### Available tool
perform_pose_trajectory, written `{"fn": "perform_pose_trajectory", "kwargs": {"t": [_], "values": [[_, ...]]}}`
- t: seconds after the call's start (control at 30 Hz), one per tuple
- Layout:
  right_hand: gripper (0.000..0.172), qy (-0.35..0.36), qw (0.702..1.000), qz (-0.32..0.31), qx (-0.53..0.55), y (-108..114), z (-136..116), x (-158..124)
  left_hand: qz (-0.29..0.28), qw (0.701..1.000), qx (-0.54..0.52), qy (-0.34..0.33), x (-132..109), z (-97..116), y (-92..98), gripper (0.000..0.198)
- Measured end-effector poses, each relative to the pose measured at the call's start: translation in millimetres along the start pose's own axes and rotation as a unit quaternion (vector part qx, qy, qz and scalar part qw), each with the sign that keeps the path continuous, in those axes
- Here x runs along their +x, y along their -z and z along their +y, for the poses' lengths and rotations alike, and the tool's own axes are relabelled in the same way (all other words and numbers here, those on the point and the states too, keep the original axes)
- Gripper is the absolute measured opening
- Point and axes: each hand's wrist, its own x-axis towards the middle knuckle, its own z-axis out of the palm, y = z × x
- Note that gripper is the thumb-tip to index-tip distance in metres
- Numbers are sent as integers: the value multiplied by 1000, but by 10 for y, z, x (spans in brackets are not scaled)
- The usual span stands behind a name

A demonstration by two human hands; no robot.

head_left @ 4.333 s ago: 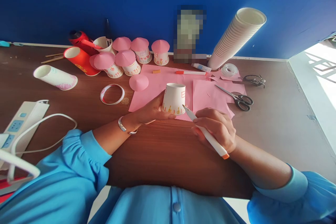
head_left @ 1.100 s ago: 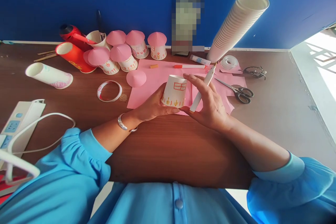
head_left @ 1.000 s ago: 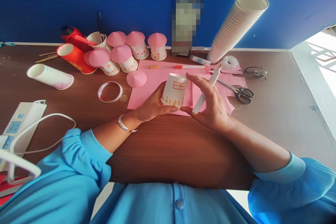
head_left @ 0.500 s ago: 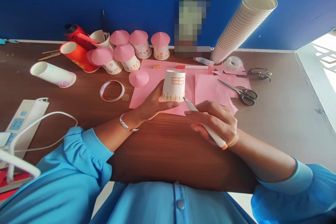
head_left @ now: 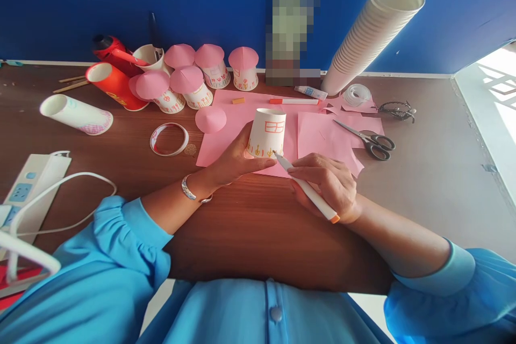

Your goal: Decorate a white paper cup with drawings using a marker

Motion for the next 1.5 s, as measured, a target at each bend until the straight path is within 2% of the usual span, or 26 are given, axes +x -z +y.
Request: {"fn": "perform_pose_trajectory", "kwargs": {"t": [0.3, 0.67, 1.03, 1.5], "values": [[21, -15, 1000, -27, 0, -2, 6, -36, 4, 1000, 7, -11, 7, -22, -10, 66], [20, -19, 999, -32, 1, 8, 5, -35, -1, 1000, 25, 1, 5, 18, -6, 67], [26, -22, 999, -32, 6, 1, 9, -38, -5, 1000, 16, 3, 13, -29, 5, 75], [20, -15, 999, -30, -4, 14, -10, -4, -7, 1000, 17, 8, -2, 17, -2, 70]]}}
